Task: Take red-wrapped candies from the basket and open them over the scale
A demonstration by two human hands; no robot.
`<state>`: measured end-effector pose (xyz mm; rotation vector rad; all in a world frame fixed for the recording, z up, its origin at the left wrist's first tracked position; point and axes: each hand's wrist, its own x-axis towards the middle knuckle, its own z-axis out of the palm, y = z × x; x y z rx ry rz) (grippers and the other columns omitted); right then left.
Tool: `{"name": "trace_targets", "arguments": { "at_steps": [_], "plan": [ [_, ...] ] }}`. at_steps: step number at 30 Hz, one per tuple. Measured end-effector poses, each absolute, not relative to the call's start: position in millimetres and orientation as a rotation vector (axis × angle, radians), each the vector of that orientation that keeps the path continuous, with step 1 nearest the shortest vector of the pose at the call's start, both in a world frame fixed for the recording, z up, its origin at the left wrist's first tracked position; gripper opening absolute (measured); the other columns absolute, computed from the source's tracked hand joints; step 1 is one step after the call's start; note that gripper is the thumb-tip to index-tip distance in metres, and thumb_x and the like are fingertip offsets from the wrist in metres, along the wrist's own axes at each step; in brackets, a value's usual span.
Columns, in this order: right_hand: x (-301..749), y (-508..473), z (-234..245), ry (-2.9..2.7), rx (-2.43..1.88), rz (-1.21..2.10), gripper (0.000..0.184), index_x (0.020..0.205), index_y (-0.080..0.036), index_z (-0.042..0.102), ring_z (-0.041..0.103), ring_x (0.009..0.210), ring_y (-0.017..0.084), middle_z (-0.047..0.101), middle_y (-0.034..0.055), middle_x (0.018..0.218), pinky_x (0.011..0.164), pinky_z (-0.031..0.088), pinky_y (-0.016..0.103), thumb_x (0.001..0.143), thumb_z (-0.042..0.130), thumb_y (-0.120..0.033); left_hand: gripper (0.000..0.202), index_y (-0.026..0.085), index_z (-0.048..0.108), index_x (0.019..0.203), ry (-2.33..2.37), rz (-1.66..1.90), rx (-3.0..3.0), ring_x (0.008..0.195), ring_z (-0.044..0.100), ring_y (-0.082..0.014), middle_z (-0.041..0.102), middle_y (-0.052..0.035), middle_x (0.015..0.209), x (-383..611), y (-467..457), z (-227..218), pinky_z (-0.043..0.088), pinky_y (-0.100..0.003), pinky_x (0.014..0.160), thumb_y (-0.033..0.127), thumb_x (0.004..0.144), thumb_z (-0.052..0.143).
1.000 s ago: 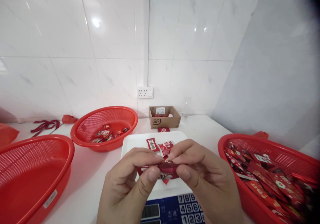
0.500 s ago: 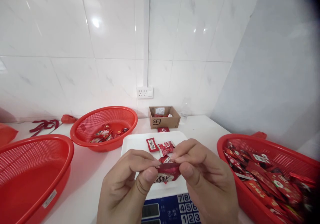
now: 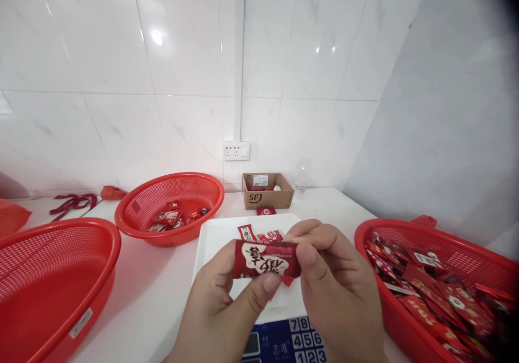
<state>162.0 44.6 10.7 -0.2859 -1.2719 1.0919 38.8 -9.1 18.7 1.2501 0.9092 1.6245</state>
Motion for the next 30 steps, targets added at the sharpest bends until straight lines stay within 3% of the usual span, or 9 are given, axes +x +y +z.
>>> {"name": "trace_targets", "arguments": {
  "at_steps": [5,8,11,15,20,24,26,30],
  "plan": [
    [168,44,15,-1.538,-0.349,1.133,0.024,0.078,-0.022,0.060,0.054,0.061,0.012,0.059,-0.0018,0.071,0.056,0.045,0.022,0.093,0.063,-0.040,0.016,0.030,0.079,0.092,0.903,1.783,1.098,0.087,0.069,-0.0177,0.078,0.0010,0.090,37,-11,20,0.055,-0.024,0.080,0.038,0.079,0.078],
    [172,43,17,-1.793,-0.460,1.080,0.038,0.073,-0.019,0.058,0.049,0.060,0.013,0.055,-0.0014,0.065,0.055,0.039,0.024,0.095,0.056,-0.050,0.020,0.029,0.079,0.095,0.936,1.773,1.092,0.088,0.068,-0.0192,0.077,-0.0005,0.092,37,-11,20,0.056,-0.025,0.078,0.040,0.078,0.079],
    [172,42,17,-1.910,-0.468,1.006,0.044,0.069,-0.018,0.055,0.046,0.056,0.012,0.051,-0.0019,0.062,0.051,0.033,0.024,0.098,0.048,-0.050,0.025,0.028,0.078,0.098,0.937,1.740,1.122,0.089,0.068,-0.0202,0.077,-0.0024,0.094,38,-11,19,0.057,-0.026,0.078,0.045,0.080,0.075],
    [168,41,16,-1.841,-0.461,0.963,0.042,0.069,-0.020,0.054,0.048,0.057,0.013,0.053,-0.0015,0.062,0.053,0.037,0.025,0.099,0.047,-0.048,0.023,0.025,0.077,0.096,0.931,1.670,1.252,0.091,0.067,-0.0219,0.075,-0.0045,0.098,36,-11,18,0.055,-0.029,0.082,0.042,0.081,0.075],
    [168,41,21,-1.903,-0.435,0.998,0.043,0.073,-0.019,0.059,0.057,0.061,0.015,0.063,0.0020,0.068,0.055,0.043,0.025,0.102,0.040,-0.045,0.013,0.026,0.075,0.091,0.929,1.638,1.372,0.074,0.065,-0.0175,0.074,-0.0017,0.085,30,-11,22,0.053,-0.026,0.072,0.035,0.089,0.066],
    [172,46,20,-1.883,-0.528,1.003,0.055,0.067,-0.018,0.055,0.049,0.057,0.015,0.055,0.0016,0.062,0.052,0.039,0.026,0.093,0.045,-0.065,0.013,0.026,0.075,0.095,1.019,1.548,1.463,0.087,0.066,-0.0215,0.074,-0.0031,0.098,27,-12,26,0.052,-0.030,0.084,0.033,0.089,0.065],
    [174,48,20,-1.884,-0.572,1.012,0.058,0.064,-0.019,0.050,0.047,0.056,0.015,0.051,0.0007,0.060,0.051,0.039,0.026,0.090,0.045,-0.070,0.014,0.025,0.074,0.093,1.073,1.427,1.546,0.090,0.065,-0.0237,0.072,-0.0042,0.096,27,-13,28,0.051,-0.033,0.088,0.033,0.089,0.064],
    [176,49,20,-1.929,-0.597,0.978,0.052,0.065,-0.019,0.051,0.049,0.058,0.015,0.052,0.0009,0.061,0.053,0.041,0.025,0.096,0.043,-0.060,0.018,0.024,0.071,0.093,1.118,1.353,1.590,0.084,0.061,-0.0225,0.068,-0.0038,0.087,27,-13,27,0.052,-0.034,0.084,0.039,0.088,0.063]
  ]
}}
